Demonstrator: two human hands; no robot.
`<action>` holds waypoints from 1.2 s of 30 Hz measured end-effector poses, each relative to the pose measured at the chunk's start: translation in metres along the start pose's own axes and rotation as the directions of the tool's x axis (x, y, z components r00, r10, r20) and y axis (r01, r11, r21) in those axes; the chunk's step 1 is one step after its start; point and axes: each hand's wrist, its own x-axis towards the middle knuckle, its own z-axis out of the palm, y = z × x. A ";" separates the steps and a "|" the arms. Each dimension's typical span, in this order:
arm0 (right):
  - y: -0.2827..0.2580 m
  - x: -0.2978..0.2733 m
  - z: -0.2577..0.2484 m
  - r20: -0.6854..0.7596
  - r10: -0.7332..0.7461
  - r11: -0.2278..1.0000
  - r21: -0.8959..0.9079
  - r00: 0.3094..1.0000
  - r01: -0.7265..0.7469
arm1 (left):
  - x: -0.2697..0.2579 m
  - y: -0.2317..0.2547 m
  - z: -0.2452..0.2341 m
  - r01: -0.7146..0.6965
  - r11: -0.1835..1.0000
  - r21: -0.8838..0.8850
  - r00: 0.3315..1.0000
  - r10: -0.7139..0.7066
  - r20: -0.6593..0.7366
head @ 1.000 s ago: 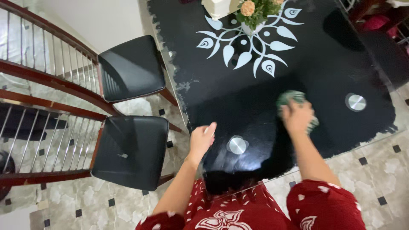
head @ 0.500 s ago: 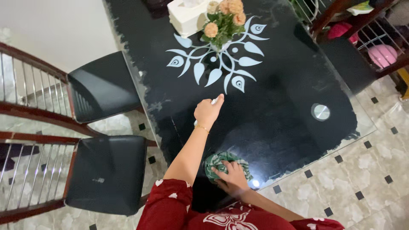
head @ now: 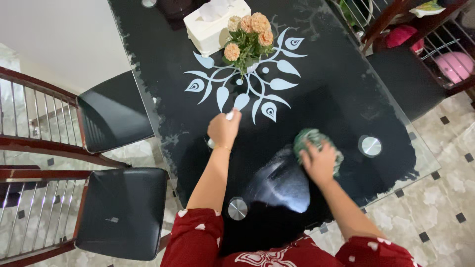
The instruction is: The person cleans a black glass dining table using a spray bottle and a green cloth. They spray the surface and wipe it down, moving a flower vase and a tissue box aside to clean underneath them, then returning the items to their original positions.
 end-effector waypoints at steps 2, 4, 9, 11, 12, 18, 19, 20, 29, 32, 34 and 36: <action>0.023 0.029 0.004 -0.089 0.050 0.997 -0.046 0.995 -0.054 | 0.013 -0.008 -0.003 0.108 0.993 -0.036 0.994 -0.109 -0.025; 0.018 0.051 0.014 -0.166 0.140 0.981 -0.110 0.976 -0.159 | 0.020 -0.010 -0.001 0.098 0.994 -0.039 0.994 -0.099 -0.034; -0.101 0.019 0.027 -0.115 -0.428 0.899 -0.160 0.897 0.408 | 0.017 -0.004 0.022 0.029 0.998 -0.048 0.998 -0.032 -0.049; -0.156 -0.004 0.013 0.737 -0.228 0.936 0.347 0.636 -0.066 | 0.014 -0.004 0.030 0.013 0.998 -0.064 0.999 -0.016 -0.040; -0.156 0.004 0.004 0.585 -0.434 0.874 0.458 0.685 0.162 | 0.015 -0.005 0.031 0.027 0.997 -0.079 0.999 -0.029 -0.029; -0.037 0.145 0.053 0.222 -0.218 0.932 -0.241 0.950 0.270 | 0.010 -0.027 0.019 0.029 0.978 -0.204 0.999 -0.023 0.033; -0.001 0.179 0.060 0.226 -0.039 0.998 -0.040 0.973 0.050 | 0.005 -0.032 0.015 0.015 0.966 -0.258 1.000 -0.007 0.029; 0.024 0.198 0.064 0.010 0.063 0.987 -0.152 0.998 -0.060 | 0.002 -0.035 0.012 -0.002 0.950 -0.311 1.000 0.010 0.024; -0.111 0.097 0.078 -0.055 -0.605 0.796 -0.003 0.795 0.605 | -0.001 -0.030 0.006 0.152 0.839 -0.522 0.981 -0.064 0.184; -0.144 0.051 0.031 -0.141 -0.772 0.483 0.503 0.619 0.717 | 0.004 -0.021 0.015 0.020 0.887 -0.462 0.992 0.039 0.117; -0.128 0.085 0.037 0.160 -0.757 0.641 0.366 0.633 0.674 | 0.008 -0.015 0.016 0.039 0.877 -0.478 0.990 0.033 0.141; -0.083 0.142 0.060 0.160 -0.716 0.698 0.143 0.679 0.702 | 0.007 -0.013 0.013 0.076 0.864 -0.499 0.985 0.012 0.171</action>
